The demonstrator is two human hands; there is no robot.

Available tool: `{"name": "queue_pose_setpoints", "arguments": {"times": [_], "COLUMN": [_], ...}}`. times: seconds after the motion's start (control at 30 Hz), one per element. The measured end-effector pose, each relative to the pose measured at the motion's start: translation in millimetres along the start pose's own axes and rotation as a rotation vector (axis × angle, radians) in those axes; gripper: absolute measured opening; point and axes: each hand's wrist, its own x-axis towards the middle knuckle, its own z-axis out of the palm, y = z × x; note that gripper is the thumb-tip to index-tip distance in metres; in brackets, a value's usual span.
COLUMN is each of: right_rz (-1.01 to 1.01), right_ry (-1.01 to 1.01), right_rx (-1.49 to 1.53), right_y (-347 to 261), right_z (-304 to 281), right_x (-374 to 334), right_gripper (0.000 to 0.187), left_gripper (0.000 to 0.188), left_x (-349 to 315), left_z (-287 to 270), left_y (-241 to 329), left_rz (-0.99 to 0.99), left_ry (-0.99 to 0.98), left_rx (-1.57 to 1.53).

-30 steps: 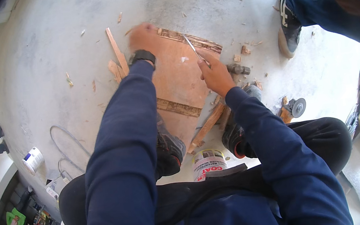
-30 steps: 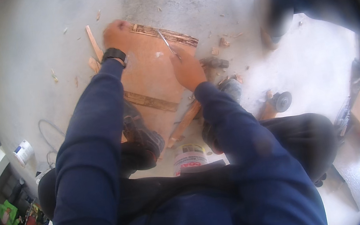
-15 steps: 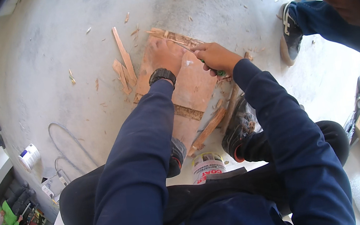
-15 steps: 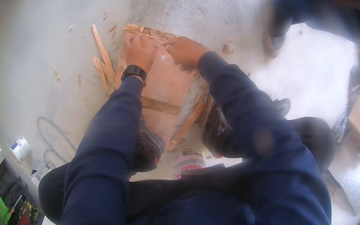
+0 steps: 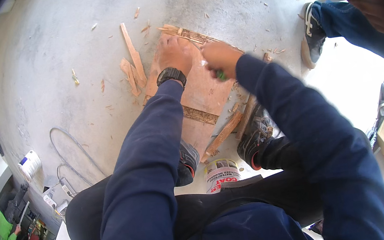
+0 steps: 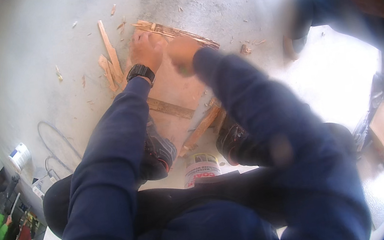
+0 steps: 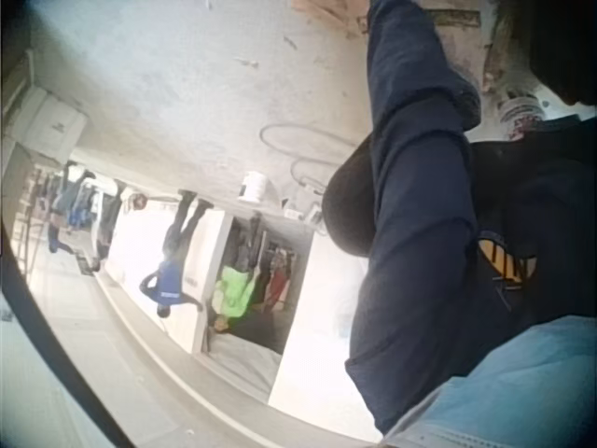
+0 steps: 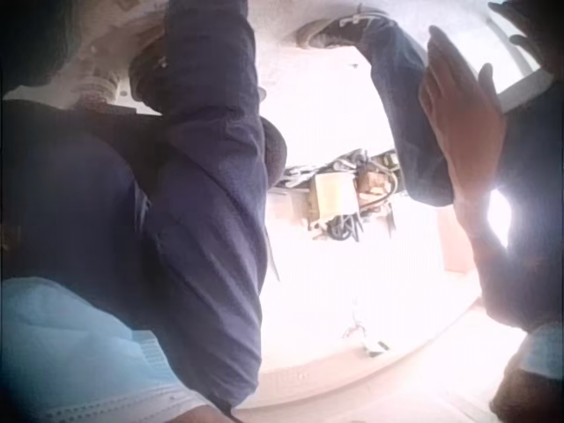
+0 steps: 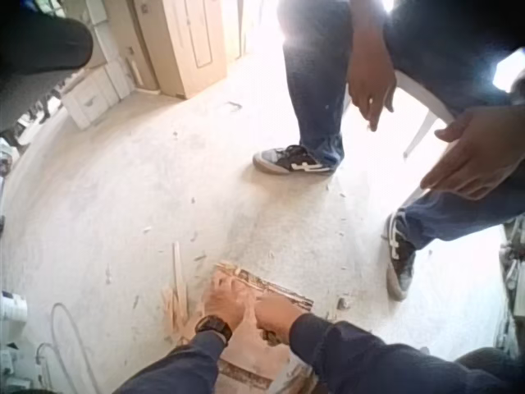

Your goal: The person sits on the floor and uses a screwdriver and hammer to assemble a wooden piece. They drive screws into the wood and occasionally tap the screwdriver with the hammer to secure the joints.

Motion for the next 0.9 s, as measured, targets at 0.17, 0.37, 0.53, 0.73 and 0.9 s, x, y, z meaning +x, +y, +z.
{"name": "queue_pose_setpoints", "arguments": {"times": [0.17,0.37,0.53,0.73,0.9], "right_rz": [-0.503,-0.381,-0.117,0.291,0.431], "right_ry": [0.772,0.381,-0.062,-0.16,-0.15], "right_rx": [-0.108,-0.154,-0.058,0.013,-0.109], "right_y": [56.7,58.3,31.5,-26.8,-61.5], "right_z": [112.3,53.2,-34.2,-63.2,-67.3], "right_x": [11.0,2.5,-15.6,-26.9,-21.0], "right_gripper": [0.051,0.047,0.044,0.032,0.016], "left_gripper": [0.045,0.051,0.055,0.061,0.062], "left_x": [4.2,4.2,4.9,4.0,1.8], "left_z": [-9.3,-11.9,-6.4,-3.7,-0.5], "left_y": [-8.8,-8.1,1.0,5.7,5.3], "left_rz": [0.011,0.068,0.053,0.062,0.073], "left_ry": [-0.092,-0.093,-0.082,-0.078,-0.063], "left_rx": [-0.047,-0.048,0.042,0.134,0.181]}}
